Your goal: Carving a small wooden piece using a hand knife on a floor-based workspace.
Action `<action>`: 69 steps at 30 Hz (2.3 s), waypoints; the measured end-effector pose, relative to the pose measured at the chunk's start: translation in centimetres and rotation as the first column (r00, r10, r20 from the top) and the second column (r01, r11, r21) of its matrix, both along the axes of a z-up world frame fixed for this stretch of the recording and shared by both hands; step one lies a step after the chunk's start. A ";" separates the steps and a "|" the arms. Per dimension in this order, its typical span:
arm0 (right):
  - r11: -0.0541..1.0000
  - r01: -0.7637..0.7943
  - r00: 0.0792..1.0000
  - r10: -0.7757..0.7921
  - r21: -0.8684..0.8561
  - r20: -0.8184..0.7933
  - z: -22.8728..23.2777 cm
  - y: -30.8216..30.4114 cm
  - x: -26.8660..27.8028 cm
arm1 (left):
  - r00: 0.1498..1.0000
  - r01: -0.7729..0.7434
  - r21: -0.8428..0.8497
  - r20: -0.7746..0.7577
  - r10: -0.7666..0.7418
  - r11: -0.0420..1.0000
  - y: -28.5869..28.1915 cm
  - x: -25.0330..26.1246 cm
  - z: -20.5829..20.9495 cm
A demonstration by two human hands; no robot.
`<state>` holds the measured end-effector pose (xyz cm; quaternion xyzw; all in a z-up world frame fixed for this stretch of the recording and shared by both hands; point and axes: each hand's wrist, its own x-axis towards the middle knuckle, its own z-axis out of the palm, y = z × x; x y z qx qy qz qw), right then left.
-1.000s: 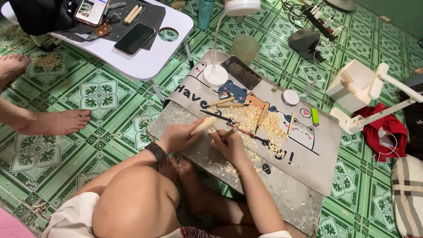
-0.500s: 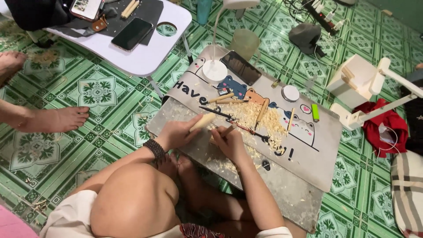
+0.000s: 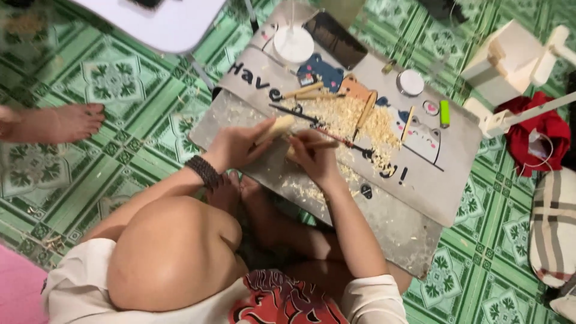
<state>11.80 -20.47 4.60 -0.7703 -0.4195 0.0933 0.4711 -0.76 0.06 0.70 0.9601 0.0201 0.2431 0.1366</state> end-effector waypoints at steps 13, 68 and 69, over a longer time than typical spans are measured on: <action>0.990 0.121 0.991 -0.116 0.074 -0.068 0.9 -0.5 0.7 | 0.996 -0.012 0.020 -0.083 0.014 1.000 0.1 0.5 -1.2; 0.981 -0.029 0.998 0.037 0.190 -0.041 -1.0 -0.8 1.0 | 0.976 -0.018 -0.166 -0.216 -0.019 0.986 0.3 0.4 -0.5; 0.980 -0.029 0.999 0.035 0.199 -0.029 -0.9 -0.8 1.1 | 0.979 -0.020 -0.156 -0.204 -0.013 0.987 0.2 0.6 -0.5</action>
